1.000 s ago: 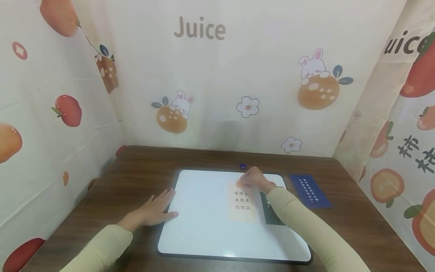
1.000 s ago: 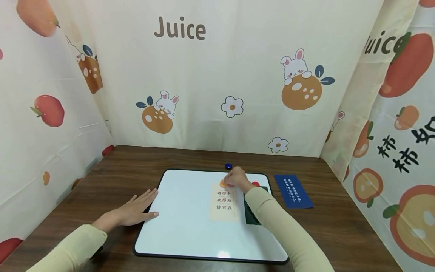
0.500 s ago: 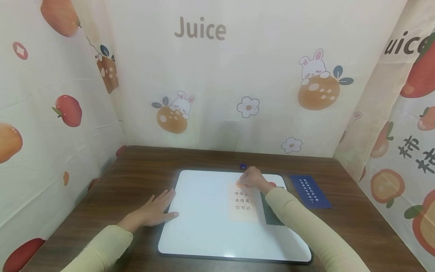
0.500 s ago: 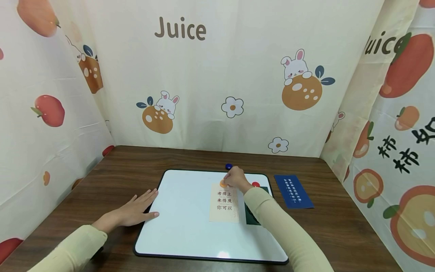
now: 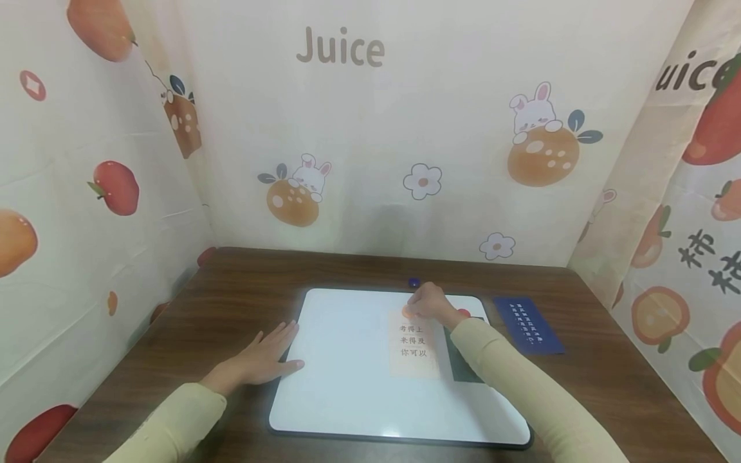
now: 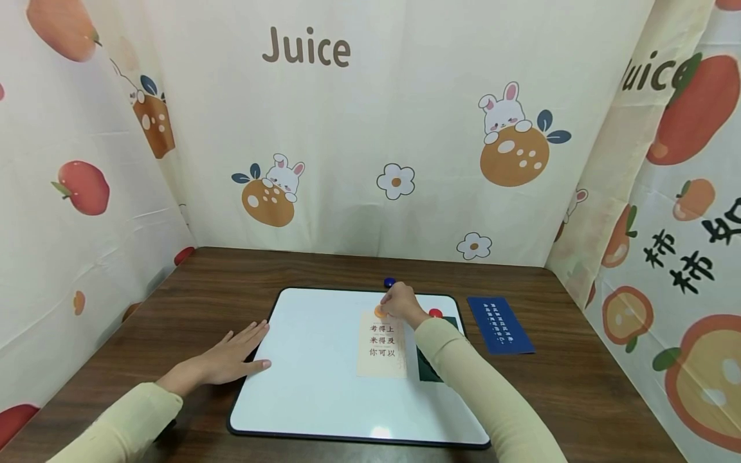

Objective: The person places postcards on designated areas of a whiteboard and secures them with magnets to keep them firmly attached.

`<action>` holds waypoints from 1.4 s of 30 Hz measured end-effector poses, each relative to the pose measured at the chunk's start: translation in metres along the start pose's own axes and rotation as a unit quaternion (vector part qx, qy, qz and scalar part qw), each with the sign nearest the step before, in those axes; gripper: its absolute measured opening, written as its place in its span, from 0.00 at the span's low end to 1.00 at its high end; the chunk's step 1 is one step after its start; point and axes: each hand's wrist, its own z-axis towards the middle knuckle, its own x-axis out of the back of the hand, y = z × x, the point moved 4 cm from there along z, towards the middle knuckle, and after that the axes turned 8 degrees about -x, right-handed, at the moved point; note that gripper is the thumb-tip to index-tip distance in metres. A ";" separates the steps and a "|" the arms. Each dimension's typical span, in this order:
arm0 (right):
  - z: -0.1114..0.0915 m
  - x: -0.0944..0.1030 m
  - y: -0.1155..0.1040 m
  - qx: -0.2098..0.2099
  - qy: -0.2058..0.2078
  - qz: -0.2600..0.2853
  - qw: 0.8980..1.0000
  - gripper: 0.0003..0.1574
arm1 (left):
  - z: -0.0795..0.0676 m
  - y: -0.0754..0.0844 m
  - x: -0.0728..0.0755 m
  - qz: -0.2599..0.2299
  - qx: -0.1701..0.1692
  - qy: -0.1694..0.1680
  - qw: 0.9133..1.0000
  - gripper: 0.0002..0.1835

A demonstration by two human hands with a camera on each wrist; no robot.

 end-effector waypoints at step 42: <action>-0.003 0.034 0.018 -0.021 0.017 0.021 0.999 0.16 | 0.000 0.003 0.001 -0.003 -0.004 -0.005 1.000 0.45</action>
